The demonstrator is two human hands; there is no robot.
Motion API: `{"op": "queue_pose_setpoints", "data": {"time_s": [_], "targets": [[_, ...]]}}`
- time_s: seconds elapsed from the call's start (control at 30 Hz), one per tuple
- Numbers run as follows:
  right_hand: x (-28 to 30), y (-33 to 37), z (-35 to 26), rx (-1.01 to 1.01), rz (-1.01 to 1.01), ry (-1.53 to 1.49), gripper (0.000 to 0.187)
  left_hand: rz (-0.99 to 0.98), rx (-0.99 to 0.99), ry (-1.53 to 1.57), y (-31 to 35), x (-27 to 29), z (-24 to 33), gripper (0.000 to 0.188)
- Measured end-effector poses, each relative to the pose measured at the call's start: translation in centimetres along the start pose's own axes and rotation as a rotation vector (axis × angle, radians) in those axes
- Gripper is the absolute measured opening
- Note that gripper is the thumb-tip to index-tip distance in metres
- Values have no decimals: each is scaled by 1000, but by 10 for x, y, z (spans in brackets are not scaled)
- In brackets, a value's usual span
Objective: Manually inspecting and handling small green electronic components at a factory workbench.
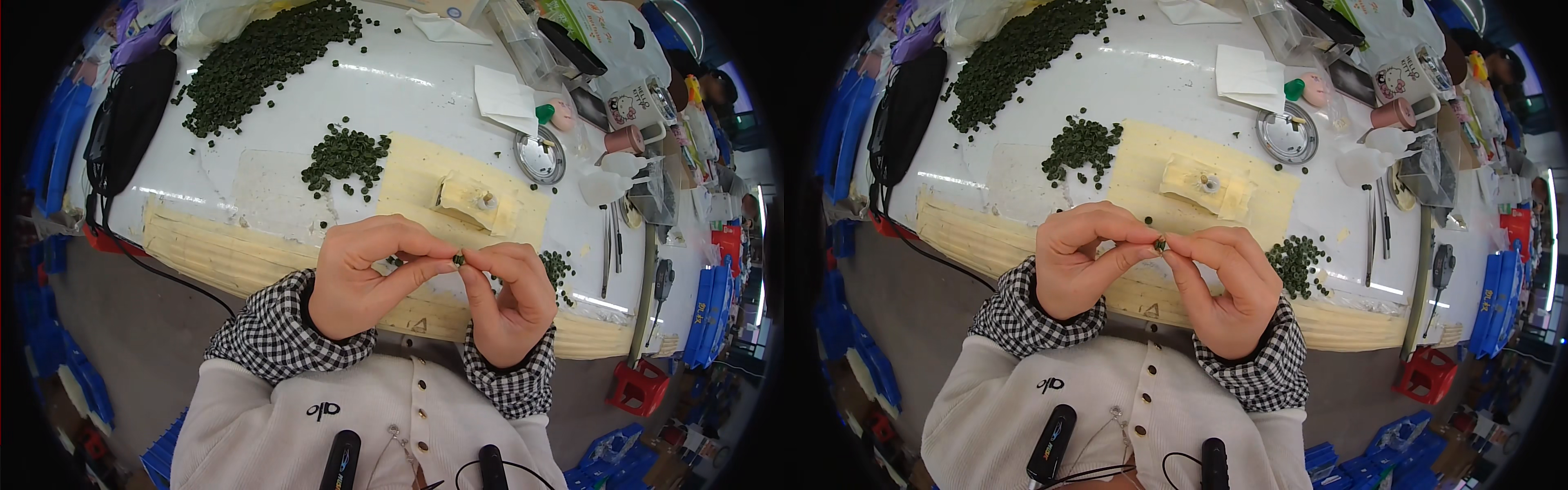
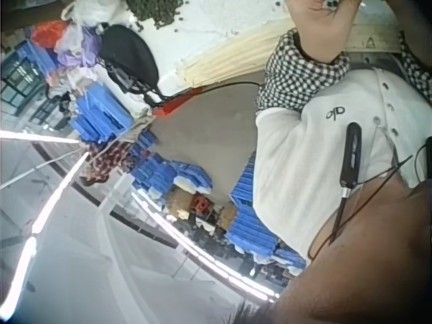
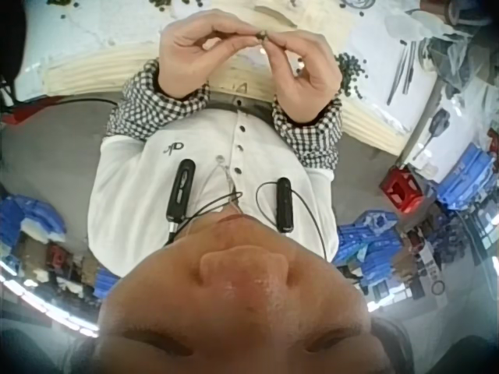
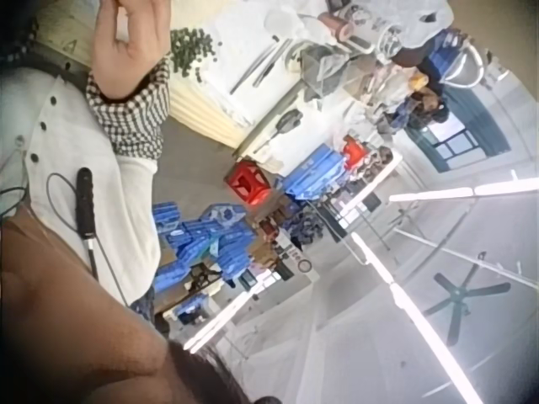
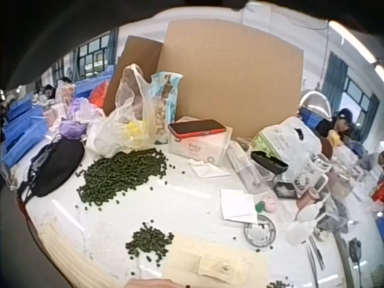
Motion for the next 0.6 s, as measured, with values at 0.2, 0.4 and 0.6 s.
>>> {"op": "queue_pose_setpoints", "data": {"time_s": [0.2, 0.4, 0.6], "targets": [[0, 0, 1, 14, 7, 17, 22, 17, -28, -13, 0, 0, 0, 17], [0, 0, 0, 16, 12, 28, 22, 38, -77, -78, -1, 0, 2, 18], [0, 0, -1, 21, 15, 52, 22, 59, -100, -113, -2, 0, 4, 18]]}}
Point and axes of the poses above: each hand's wrist, its own y-axis away from the middle knuckle, its own x-axis out of the back of the hand, z = x × y, the point moved 5 cm from there along -y, towards the middle knuckle, and after that the axes turned 10 degrees about -y, right-handed, at the moved point
